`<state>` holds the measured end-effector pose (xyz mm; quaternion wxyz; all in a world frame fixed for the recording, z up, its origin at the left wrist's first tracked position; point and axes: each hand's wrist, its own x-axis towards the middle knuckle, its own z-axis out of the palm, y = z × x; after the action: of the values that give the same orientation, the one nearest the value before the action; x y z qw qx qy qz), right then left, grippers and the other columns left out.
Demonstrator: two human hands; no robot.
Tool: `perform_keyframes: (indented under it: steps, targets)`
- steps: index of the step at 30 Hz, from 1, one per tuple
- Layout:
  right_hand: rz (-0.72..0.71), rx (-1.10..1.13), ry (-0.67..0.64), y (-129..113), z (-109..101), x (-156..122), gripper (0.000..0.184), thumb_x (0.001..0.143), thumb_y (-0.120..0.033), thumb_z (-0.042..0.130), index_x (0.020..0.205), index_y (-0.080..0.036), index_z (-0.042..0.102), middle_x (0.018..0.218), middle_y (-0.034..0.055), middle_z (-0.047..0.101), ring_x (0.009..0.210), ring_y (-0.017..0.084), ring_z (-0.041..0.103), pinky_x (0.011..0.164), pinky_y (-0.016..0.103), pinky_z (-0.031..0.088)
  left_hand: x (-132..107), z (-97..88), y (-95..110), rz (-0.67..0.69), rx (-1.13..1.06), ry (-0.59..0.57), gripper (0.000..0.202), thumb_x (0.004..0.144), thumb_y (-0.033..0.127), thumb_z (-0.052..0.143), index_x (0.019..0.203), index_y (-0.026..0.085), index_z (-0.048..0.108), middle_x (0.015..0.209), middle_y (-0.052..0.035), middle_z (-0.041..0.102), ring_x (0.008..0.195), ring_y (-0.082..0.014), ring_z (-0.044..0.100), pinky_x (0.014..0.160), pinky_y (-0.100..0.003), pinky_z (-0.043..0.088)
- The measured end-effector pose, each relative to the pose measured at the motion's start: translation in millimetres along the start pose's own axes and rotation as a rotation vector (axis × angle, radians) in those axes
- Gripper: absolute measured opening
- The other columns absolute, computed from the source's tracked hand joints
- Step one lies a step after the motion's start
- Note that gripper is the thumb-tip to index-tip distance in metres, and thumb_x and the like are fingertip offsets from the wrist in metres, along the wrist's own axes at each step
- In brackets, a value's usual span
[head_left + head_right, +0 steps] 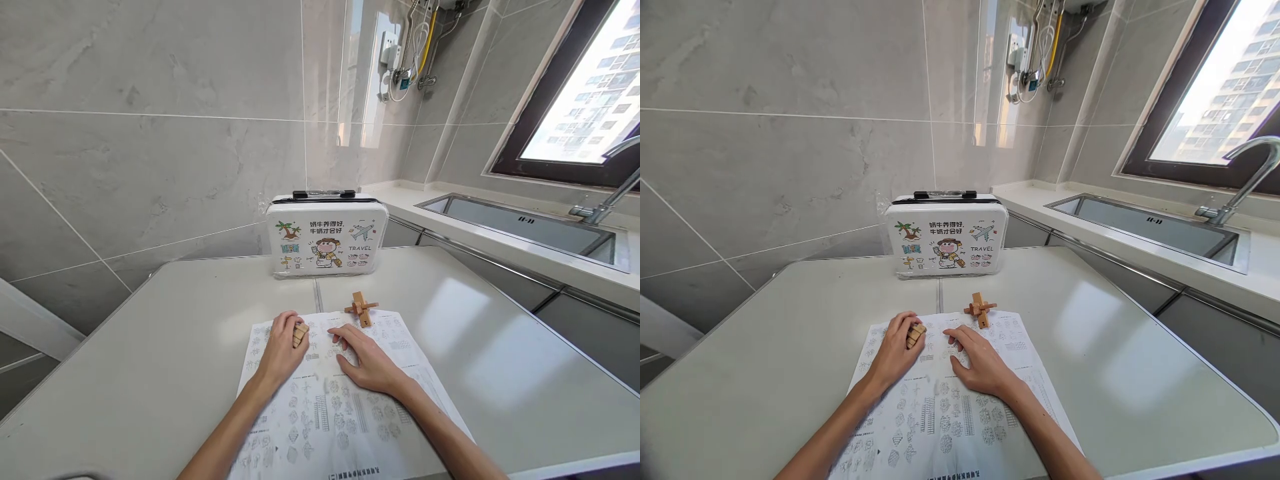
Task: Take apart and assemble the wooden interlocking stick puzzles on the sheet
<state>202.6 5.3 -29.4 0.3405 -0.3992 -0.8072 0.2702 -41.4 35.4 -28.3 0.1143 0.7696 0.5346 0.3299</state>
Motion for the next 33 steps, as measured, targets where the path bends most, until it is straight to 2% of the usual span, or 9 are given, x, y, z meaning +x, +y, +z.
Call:
perform_keyframes:
  steps: [3, 5, 8, 13, 19, 23, 26, 29, 33]
  targets:
    - [0.007, -0.006, -0.003, 0.0, -0.3, -0.1, 0.052, 0.088, -0.008, 0.057, 0.137, -0.027, 0.054, 0.114, 0.0066, 0.065, 0.094, 0.023, 0.063, 0.092, 0.042, 0.055, 4.2, -1.8, -11.7, -0.038, 0.068, 0.092, 0.013, 0.093, 0.025, 0.058, 0.105, 0.022, 0.059, 0.123, -0.0109, 0.059, 0.119, -0.0310, 0.057, 0.101, -0.051, 0.053]
    - [0.008, -0.010, -0.004, -0.4, -0.6, 0.0, 0.052, 0.088, -0.009, 0.057, 0.136, -0.027, 0.054, 0.114, 0.0068, 0.065, 0.094, 0.023, 0.063, 0.092, 0.043, 0.055, 5.4, -2.5, -16.7, -0.052, 0.094, 0.126, 0.011, 0.093, 0.030, 0.060, 0.101, 0.022, 0.059, 0.120, -0.0111, 0.058, 0.117, -0.0317, 0.056, 0.100, -0.052, 0.052]
    - [0.011, -0.012, -0.007, -0.7, -0.9, 0.1, 0.048, 0.089, -0.009, 0.057, 0.134, -0.027, 0.055, 0.113, 0.0065, 0.065, 0.094, 0.023, 0.063, 0.093, 0.044, 0.055, 6.3, -3.8, -21.6, -0.061, 0.101, 0.137, 0.018, 0.096, 0.040, 0.061, 0.098, 0.022, 0.059, 0.115, -0.0099, 0.059, 0.111, -0.0309, 0.057, 0.097, -0.050, 0.052]
    - [0.016, -0.011, -0.005, -0.7, -0.9, -0.1, 0.047, 0.089, -0.010, 0.056, 0.133, -0.027, 0.055, 0.114, 0.0068, 0.066, 0.094, 0.024, 0.064, 0.093, 0.044, 0.056, 9.6, -7.9, -32.6, -0.066, 0.136, 0.132, 0.018, 0.098, 0.040, 0.056, 0.100, 0.022, 0.058, 0.112, -0.0099, 0.061, 0.108, -0.0309, 0.057, 0.096, -0.051, 0.052]
    - [0.016, -0.015, 0.002, -1.1, -1.2, 0.0, 0.046, 0.089, -0.010, 0.056, 0.132, -0.027, 0.056, 0.114, 0.0065, 0.066, 0.093, 0.023, 0.064, 0.092, 0.043, 0.056, 9.8, -9.4, -39.3, -0.069, 0.184, 0.177, 0.040, 0.100, 0.041, 0.053, 0.132, 0.017, 0.050, 0.126, -0.0171, 0.061, 0.123, -0.0369, 0.054, 0.103, -0.058, 0.048]
    - [0.011, -0.015, 0.011, 0.3, -0.6, 0.2, 0.044, 0.090, -0.010, 0.056, 0.131, -0.027, 0.056, 0.113, 0.0062, 0.067, 0.093, 0.023, 0.065, 0.091, 0.042, 0.056, 6.8, -11.1, -25.8, 0.011, 0.236, 0.215, 0.049, 0.100, 0.039, 0.056, 0.143, 0.019, 0.043, 0.143, -0.0193, 0.054, 0.138, -0.0392, 0.047, 0.110, -0.061, 0.044]
    - [0.008, -0.008, 0.023, 2.2, 0.7, 0.5, 0.041, 0.091, -0.010, 0.055, 0.129, -0.027, 0.057, 0.111, 0.0062, 0.067, 0.092, 0.023, 0.065, 0.090, 0.042, 0.057, 3.5, -14.0, -6.4, 0.096, 0.201, 0.163, 0.041, 0.101, 0.035, 0.056, 0.140, 0.024, 0.047, 0.147, -0.0165, 0.051, 0.141, -0.0365, 0.046, 0.112, -0.058, 0.044]
    - [0.014, 0.001, 0.044, 3.4, 1.6, 1.3, 0.038, 0.094, -0.011, 0.053, 0.129, -0.026, 0.058, 0.109, 0.0062, 0.067, 0.090, 0.023, 0.065, 0.088, 0.041, 0.057, -1.0, -16.5, 15.0, 0.225, 0.131, 0.050, 0.027, 0.103, 0.028, 0.053, 0.130, 0.025, 0.054, 0.140, -0.0131, 0.056, 0.135, -0.0318, 0.052, 0.110, -0.052, 0.047]
    - [0.033, 0.004, 0.086, 3.4, 1.7, 2.9, 0.036, 0.096, -0.011, 0.050, 0.127, -0.027, 0.060, 0.107, 0.0055, 0.068, 0.090, 0.022, 0.066, 0.085, 0.038, 0.056, -7.7, -16.6, 34.3, 0.379, 0.069, -0.111, 0.019, 0.103, 0.021, 0.050, 0.118, 0.025, 0.061, 0.121, -0.0097, 0.065, 0.113, -0.0271, 0.063, 0.096, -0.043, 0.053]
